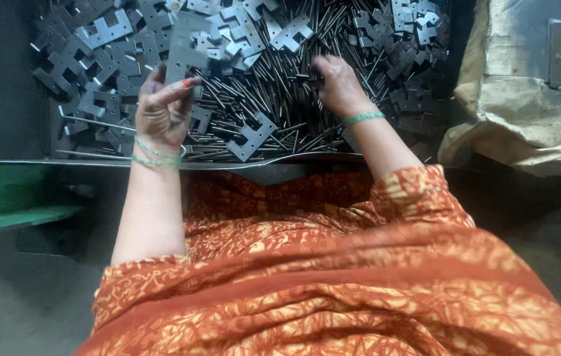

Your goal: The person inserts metal rods into small metal plates and places the assembled units into a large bin. The person handles the parts by hand, repeatedly picking up plates and rods, inserting the rods, and depositing the finished assemblies.

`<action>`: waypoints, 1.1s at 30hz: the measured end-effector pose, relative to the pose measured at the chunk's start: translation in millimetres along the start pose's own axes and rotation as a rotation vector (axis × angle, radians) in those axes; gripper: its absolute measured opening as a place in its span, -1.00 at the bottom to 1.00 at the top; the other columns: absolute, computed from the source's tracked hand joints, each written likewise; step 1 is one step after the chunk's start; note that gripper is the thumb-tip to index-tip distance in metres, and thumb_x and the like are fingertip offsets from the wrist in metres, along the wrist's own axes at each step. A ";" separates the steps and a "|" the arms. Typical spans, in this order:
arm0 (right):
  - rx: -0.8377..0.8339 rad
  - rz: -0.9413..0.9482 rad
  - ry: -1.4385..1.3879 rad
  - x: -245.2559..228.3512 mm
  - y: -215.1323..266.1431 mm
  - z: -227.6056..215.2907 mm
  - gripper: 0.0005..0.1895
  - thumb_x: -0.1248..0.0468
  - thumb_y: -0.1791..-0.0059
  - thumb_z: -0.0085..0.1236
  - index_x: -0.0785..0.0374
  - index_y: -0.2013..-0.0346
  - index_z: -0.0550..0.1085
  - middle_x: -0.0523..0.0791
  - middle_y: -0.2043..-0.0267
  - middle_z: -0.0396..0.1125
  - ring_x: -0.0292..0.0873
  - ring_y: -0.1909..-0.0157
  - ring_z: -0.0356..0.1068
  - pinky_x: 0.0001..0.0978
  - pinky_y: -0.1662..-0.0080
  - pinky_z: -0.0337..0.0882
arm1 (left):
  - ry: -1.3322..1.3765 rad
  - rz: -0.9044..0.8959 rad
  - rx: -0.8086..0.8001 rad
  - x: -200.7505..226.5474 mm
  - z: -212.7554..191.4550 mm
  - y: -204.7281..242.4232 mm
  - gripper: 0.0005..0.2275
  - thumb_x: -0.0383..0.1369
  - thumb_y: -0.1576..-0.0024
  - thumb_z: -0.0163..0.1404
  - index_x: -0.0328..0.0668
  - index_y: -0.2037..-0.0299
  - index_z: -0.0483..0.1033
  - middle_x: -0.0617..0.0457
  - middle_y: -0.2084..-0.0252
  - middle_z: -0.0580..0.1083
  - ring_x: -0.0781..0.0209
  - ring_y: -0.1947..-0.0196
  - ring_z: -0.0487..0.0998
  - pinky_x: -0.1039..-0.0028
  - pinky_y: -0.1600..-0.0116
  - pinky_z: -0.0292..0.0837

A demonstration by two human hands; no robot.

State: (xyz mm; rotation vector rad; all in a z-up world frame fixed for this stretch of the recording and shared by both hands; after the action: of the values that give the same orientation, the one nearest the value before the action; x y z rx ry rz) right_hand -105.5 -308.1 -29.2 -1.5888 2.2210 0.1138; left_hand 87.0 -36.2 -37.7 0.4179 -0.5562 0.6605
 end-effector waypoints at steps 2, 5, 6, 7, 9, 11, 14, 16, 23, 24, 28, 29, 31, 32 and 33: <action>-0.027 0.010 -0.115 -5.7 24.5 -22.7 -0.70 0.52 0.04 0.27 0.34 0.05 0.44 0.09 0.06 0.38 0.18 -0.01 0.40 -0.05 -0.02 0.41 | -0.028 -0.032 -0.156 -17.3 20.4 -15.7 -0.61 -0.73 0.00 0.08 -0.38 -0.03 0.32 0.00 0.13 0.47 0.14 0.09 0.56 0.37 -0.13 0.65; 0.052 0.032 -0.183 -12.4 56.2 -72.7 -0.66 0.58 0.10 0.19 0.38 0.04 0.44 0.10 0.06 0.37 0.19 0.01 0.43 -0.09 -0.02 0.45 | -0.147 -0.035 -0.221 -54.8 34.9 -51.5 -0.41 -0.72 0.16 -0.03 -0.25 -0.18 0.45 -0.07 0.11 0.53 0.04 0.02 0.59 0.30 -0.22 0.62; 0.059 0.068 -0.179 -12.5 66.5 -86.1 -0.70 0.56 0.08 0.22 0.37 0.07 0.47 0.10 0.08 0.38 0.18 0.04 0.45 -0.10 0.01 0.46 | -0.507 -0.013 -0.191 -72.4 34.2 -66.3 -0.44 -0.69 0.10 -0.04 -0.17 -0.19 0.49 -0.05 0.12 0.50 0.07 0.08 0.54 0.28 -0.13 0.56; 0.070 0.085 -0.172 -14.3 75.2 -98.1 -0.70 0.57 0.09 0.21 0.37 0.07 0.48 0.10 0.09 0.38 0.18 0.05 0.45 -0.11 0.03 0.47 | -0.868 0.009 -0.158 -90.3 32.6 -76.5 -0.47 -0.66 0.03 -0.04 -0.09 -0.20 0.52 -0.02 0.14 0.47 0.08 0.13 0.49 0.24 -0.04 0.51; 0.097 0.124 -0.156 -17.1 89.6 -116.1 -0.68 0.58 0.10 0.18 0.39 0.06 0.50 0.09 0.10 0.38 0.16 0.07 0.47 -0.13 0.06 0.48 | -1.671 0.501 -0.393 -109.2 68.8 -72.8 -0.54 -0.64 0.08 0.00 -0.08 -0.06 0.54 -0.04 0.02 0.52 0.00 -0.04 0.53 0.28 -0.21 0.48; 0.123 0.107 -0.109 -23.1 101.9 -128.9 -0.65 0.55 0.12 0.27 0.38 0.05 0.48 0.09 0.10 0.40 0.15 0.07 0.47 -0.15 0.06 0.48 | -2.064 0.527 -0.639 -154.8 72.8 -70.2 -0.72 -0.52 -0.07 0.01 -0.01 0.03 0.57 0.02 0.02 0.53 0.04 -0.10 0.49 0.22 -0.17 0.40; 0.105 0.271 -0.228 -5.9 121.4 -126.3 -0.59 0.52 0.12 0.33 0.38 0.02 0.43 0.05 0.15 0.48 0.00 0.11 0.54 -0.27 0.09 0.50 | -2.337 0.572 -0.823 -181.2 73.9 -63.9 -0.81 -0.40 -0.16 -0.06 0.03 0.08 0.57 0.11 0.01 0.54 0.14 -0.17 0.43 0.24 -0.21 0.30; 0.127 0.378 -0.502 8.7 132.6 -118.7 -0.59 0.53 0.11 0.31 0.37 0.00 0.40 0.02 0.14 0.51 -0.10 0.09 0.57 -0.34 0.06 0.54 | -2.400 0.574 -0.877 -178.5 76.0 -59.7 -0.81 -0.37 -0.18 -0.10 0.04 0.08 0.55 0.12 0.01 0.54 0.16 -0.19 0.42 0.26 -0.23 0.26; 0.390 0.412 -1.198 41.2 144.1 -109.9 -0.70 0.62 0.05 0.26 0.41 0.07 0.44 0.04 0.07 0.51 -0.13 0.05 0.54 -0.32 -0.06 0.58 | -2.392 0.643 -0.936 -158.3 76.1 -42.3 -0.80 -0.38 -0.17 -0.14 0.07 0.07 0.51 0.12 0.04 0.52 0.13 -0.18 0.40 0.22 -0.22 0.23; 0.400 0.422 -1.243 44.5 145.4 -105.3 -0.69 0.62 0.06 0.27 0.41 0.07 0.45 0.05 0.07 0.51 -0.14 0.07 0.54 -0.32 -0.06 0.58 | -2.409 0.670 -0.945 -159.7 72.6 -40.1 -0.81 -0.36 -0.17 -0.15 0.06 0.09 0.50 0.12 0.01 0.51 0.15 -0.19 0.40 0.23 -0.23 0.22; 0.475 0.512 -1.605 62.8 140.5 -90.5 -0.76 0.59 0.01 0.19 0.36 0.09 0.45 0.03 0.14 0.48 -0.08 0.11 0.53 -0.26 0.01 0.58 | -2.148 0.831 -0.726 -137.1 84.7 -41.8 -0.85 -0.37 -0.15 -0.06 0.04 0.11 0.49 0.09 -0.02 0.51 0.10 -0.16 0.46 0.30 -0.21 0.35; 0.547 0.566 -1.768 68.3 144.5 -85.9 -0.81 0.56 -0.02 0.16 0.36 0.09 0.45 0.03 0.16 0.47 -0.06 0.13 0.53 -0.23 0.03 0.59 | -1.992 0.825 -0.612 -128.0 89.8 -40.9 -0.82 -0.43 -0.14 -0.03 0.00 0.07 0.48 0.07 -0.03 0.52 0.09 -0.14 0.48 0.33 -0.19 0.41; 0.621 0.668 -1.948 73.6 144.9 -79.3 -0.83 0.51 -0.04 0.12 0.30 0.10 0.44 0.00 0.22 0.46 -0.04 0.18 0.52 -0.16 0.07 0.60 | -1.573 0.544 -0.297 -107.6 77.4 -52.9 -0.85 -0.43 -0.23 -0.02 -0.07 0.02 0.48 -0.01 0.05 0.51 0.02 0.03 0.50 0.31 -0.04 0.43; 0.620 0.716 -1.967 72.5 144.2 -78.2 -0.81 0.50 -0.01 0.10 0.25 0.11 0.44 -0.03 0.26 0.46 -0.05 0.21 0.51 -0.11 0.09 0.60 | -1.295 0.287 -0.104 -114.8 61.1 -56.2 -0.89 -0.36 -0.33 -0.02 -0.11 0.01 0.48 -0.07 0.14 0.49 -0.03 0.18 0.50 0.25 0.09 0.39; 0.615 0.765 -1.988 69.3 140.4 -75.4 -0.79 0.49 0.01 0.08 0.20 0.12 0.43 -0.06 0.29 0.45 -0.06 0.24 0.51 -0.06 0.11 0.61 | -1.004 0.042 0.084 -129.4 41.9 -51.3 -0.88 -0.30 -0.42 -0.03 -0.15 0.00 0.49 -0.13 0.23 0.47 -0.09 0.33 0.50 0.19 0.23 0.35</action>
State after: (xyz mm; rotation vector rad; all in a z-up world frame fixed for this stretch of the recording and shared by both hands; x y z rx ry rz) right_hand -274.6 -343.1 -9.2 0.1576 0.7946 0.7142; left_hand 22.0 -154.1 -92.7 0.8211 -1.4913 0.4806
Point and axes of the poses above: each hand's wrist, its own y-axis away from the middle knuckle, its own z-axis out of the palm, x = y × z, the point moved 10 cm from there along -y, towards the middle knuckle
